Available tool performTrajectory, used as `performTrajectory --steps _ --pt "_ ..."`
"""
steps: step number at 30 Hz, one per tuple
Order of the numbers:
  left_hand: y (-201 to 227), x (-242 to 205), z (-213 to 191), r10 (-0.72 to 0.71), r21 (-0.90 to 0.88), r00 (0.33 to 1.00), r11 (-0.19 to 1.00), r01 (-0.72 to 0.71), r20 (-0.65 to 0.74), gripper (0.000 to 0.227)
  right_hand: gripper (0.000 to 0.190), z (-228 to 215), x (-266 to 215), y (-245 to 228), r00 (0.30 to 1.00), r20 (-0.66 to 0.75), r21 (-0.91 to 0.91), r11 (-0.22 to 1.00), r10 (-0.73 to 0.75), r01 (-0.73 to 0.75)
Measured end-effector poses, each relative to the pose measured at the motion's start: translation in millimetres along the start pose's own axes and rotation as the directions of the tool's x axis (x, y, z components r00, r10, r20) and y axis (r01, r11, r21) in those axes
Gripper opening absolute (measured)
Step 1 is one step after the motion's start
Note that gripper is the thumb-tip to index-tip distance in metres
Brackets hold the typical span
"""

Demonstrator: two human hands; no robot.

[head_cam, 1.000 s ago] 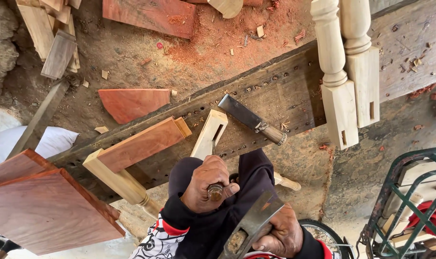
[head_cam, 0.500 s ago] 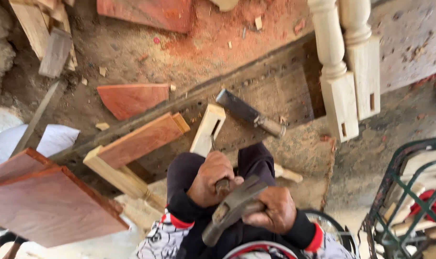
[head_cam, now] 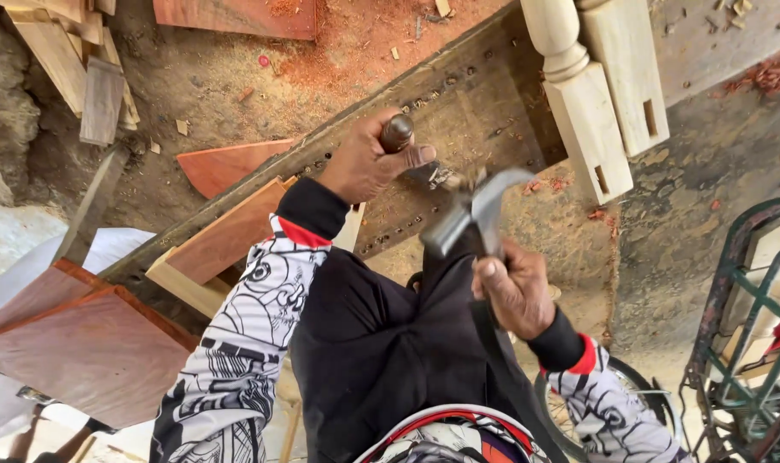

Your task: The person assembles a wooden furniture component by inserting a dowel into a mortise and tapping it with a hammer. They then use a chisel to adjust the fit and a try square to check alignment.

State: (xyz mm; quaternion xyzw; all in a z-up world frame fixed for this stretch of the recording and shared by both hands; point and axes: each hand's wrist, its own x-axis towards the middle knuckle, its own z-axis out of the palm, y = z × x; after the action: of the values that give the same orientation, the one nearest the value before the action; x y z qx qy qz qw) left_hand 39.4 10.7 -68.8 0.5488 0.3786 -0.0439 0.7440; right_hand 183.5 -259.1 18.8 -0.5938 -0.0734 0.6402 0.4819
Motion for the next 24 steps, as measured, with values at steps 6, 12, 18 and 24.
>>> performTrajectory --steps 6,12,18,24 --pt "3 14 5 -0.115 0.003 0.992 0.993 0.115 -0.046 0.035 0.051 -6 54 -57 0.995 -0.097 -0.239 0.97 0.027 -0.05" --pt "-11 22 -4 0.018 0.041 0.999 0.999 -0.02 0.032 0.037 0.055 0 105 -98 0.988 -0.149 -0.22 0.975 -0.034 0.0" --pt "-31 19 -3 -0.009 0.035 1.0 0.999 0.008 0.018 0.033 0.056 10 116 -62 0.97 0.009 -0.623 0.76 0.243 -0.185" --pt "-7 15 -1 -0.196 0.088 0.98 0.976 0.199 -0.045 0.034 0.053 -5 125 -106 0.994 -0.094 -0.259 0.963 0.055 -0.078"
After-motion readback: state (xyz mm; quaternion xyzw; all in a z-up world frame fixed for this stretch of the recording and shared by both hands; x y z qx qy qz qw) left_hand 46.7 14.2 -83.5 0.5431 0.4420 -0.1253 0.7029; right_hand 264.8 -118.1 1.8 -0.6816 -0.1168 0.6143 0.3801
